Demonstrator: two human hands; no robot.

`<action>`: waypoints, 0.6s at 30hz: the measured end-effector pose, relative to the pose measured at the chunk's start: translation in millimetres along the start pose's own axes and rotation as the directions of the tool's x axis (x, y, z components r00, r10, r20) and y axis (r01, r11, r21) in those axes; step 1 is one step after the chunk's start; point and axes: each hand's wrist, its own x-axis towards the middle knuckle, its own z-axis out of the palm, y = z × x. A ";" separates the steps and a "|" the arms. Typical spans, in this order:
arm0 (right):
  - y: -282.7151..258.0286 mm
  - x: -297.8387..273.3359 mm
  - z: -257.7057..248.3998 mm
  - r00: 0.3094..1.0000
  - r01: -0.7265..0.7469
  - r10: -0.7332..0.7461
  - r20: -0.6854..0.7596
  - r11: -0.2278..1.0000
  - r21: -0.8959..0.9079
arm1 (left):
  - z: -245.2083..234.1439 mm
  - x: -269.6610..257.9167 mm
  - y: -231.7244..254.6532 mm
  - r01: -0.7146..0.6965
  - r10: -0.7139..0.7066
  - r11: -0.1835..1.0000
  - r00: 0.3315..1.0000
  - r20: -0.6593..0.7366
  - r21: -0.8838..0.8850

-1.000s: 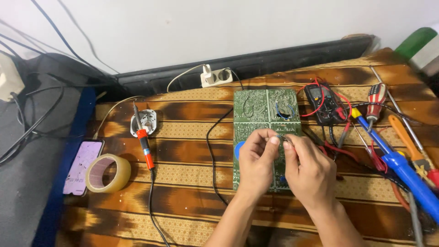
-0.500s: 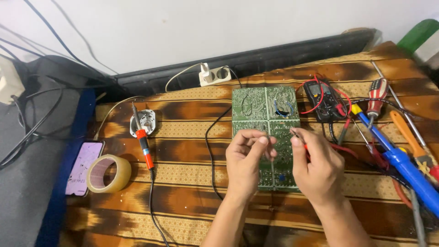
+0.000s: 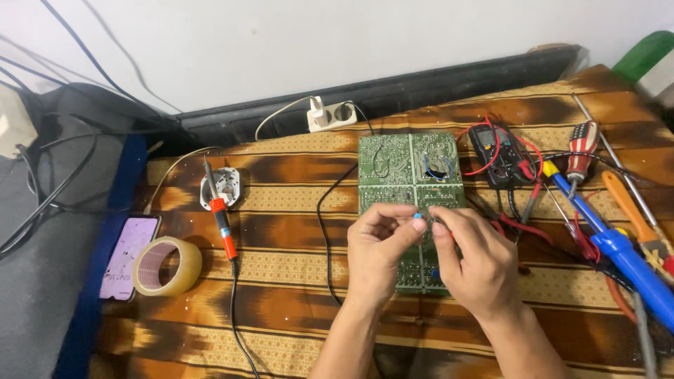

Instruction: Soldering components onto a printed circuit board using a soldering iron and solder wire

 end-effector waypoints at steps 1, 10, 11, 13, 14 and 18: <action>-0.4 0.2 0.0 1.000 -0.001 0.001 0.001 1.000 0.000 | -0.2 -0.4 -0.8 0.001 -0.001 1.000 1.000 -0.001 0.000; -0.6 0.2 2.5 0.998 -0.005 0.008 0.056 0.999 -0.041 | -0.4 0.5 -5.8 0.015 -0.016 0.998 0.999 -0.030 -0.057; -0.7 0.4 2.9 0.999 0.000 0.002 0.050 0.999 -0.042 | 0.5 -0.4 -3.7 0.003 -0.003 1.000 0.999 -0.054 -0.001; -1.2 1.5 3.7 0.999 0.006 -0.004 0.042 0.999 -0.045 | 2.2 -0.7 0.2 -0.007 0.012 0.998 0.997 -0.075 0.056; -1.8 1.9 3.9 0.999 0.008 -0.006 0.043 0.999 -0.043 | 2.8 -0.8 2.0 -0.042 0.049 0.996 0.995 -0.086 0.078; -4.9 0.1 3.8 0.998 -0.039 0.042 0.039 0.997 -0.062 | 7.8 -6.1 11.3 -0.282 0.294 0.927 0.956 -0.015 0.249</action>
